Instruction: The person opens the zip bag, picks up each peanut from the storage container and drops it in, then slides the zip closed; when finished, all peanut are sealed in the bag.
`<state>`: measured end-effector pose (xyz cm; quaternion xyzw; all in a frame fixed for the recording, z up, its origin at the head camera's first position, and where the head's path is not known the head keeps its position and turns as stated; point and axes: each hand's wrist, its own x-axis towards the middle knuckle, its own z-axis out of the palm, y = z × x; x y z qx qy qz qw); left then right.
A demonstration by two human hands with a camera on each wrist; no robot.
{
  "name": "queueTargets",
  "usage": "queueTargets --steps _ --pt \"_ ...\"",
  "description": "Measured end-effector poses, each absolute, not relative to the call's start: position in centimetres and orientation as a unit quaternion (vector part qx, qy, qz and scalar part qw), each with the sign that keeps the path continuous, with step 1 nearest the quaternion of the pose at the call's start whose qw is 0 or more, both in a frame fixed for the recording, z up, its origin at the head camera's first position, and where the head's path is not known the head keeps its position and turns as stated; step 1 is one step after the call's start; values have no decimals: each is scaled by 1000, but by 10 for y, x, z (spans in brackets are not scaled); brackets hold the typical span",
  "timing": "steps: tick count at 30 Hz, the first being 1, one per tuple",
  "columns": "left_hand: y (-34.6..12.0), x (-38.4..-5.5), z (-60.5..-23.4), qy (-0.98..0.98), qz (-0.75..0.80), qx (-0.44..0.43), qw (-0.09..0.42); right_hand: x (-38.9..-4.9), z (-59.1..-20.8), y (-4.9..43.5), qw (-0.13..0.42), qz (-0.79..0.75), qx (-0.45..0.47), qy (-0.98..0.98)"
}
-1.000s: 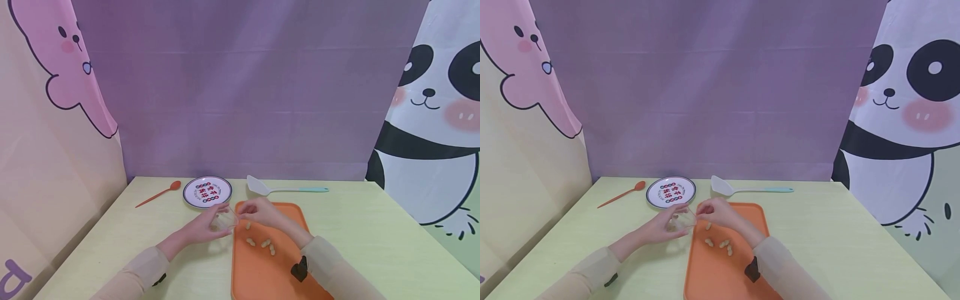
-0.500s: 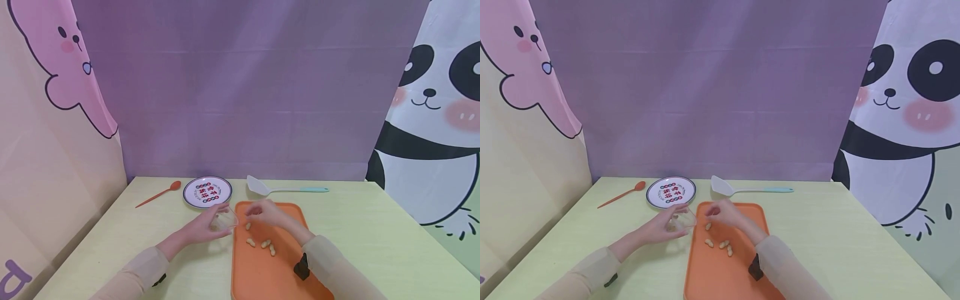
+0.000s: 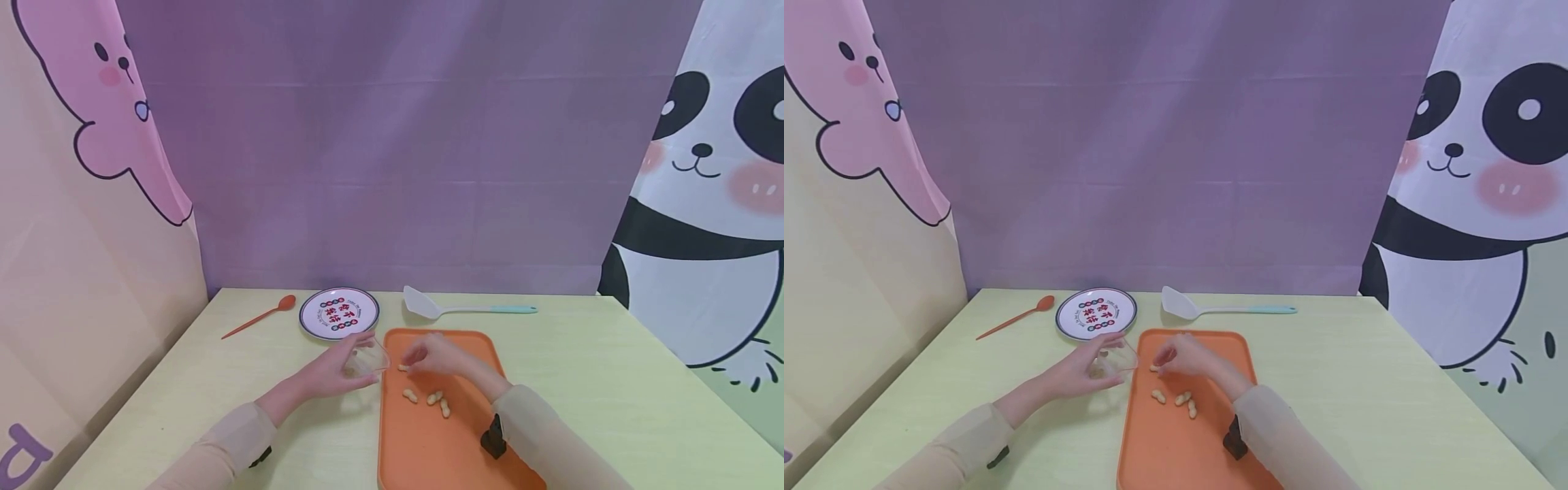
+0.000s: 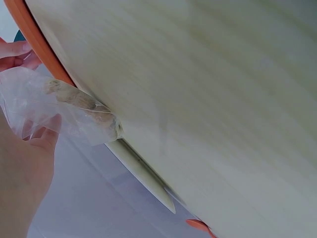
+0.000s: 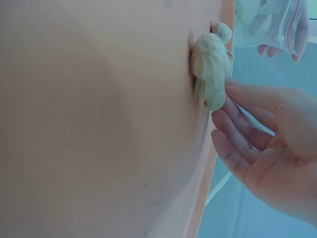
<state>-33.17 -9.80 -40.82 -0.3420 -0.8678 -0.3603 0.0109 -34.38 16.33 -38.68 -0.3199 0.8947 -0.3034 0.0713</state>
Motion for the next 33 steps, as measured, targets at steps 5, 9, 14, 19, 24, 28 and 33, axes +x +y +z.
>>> queueTargets --steps 5,9,14,19,24,28,33 --pt "-98 -332 -408 -868 -361 -340 8 -344 -387 163 72 -289 -314 902" --pt "-98 -333 -409 -869 -362 -336 1 -345 -387 162 70 -283 -317 903" --pt "-97 -333 -409 -869 -362 -338 2 -343 -386 159 66 -279 -320 903" --pt "-97 -331 -408 -872 -360 -331 1 -344 -387 158 61 -276 -326 902" --pt "-97 -331 -409 -875 -359 -324 1 -346 -389 157 54 -273 -319 906" --pt "-97 -332 -409 -877 -356 -322 1 -346 -390 155 42 -265 -310 912" --pt "-97 -332 -409 -875 -357 -329 1 -344 -389 153 37 -261 -311 913"
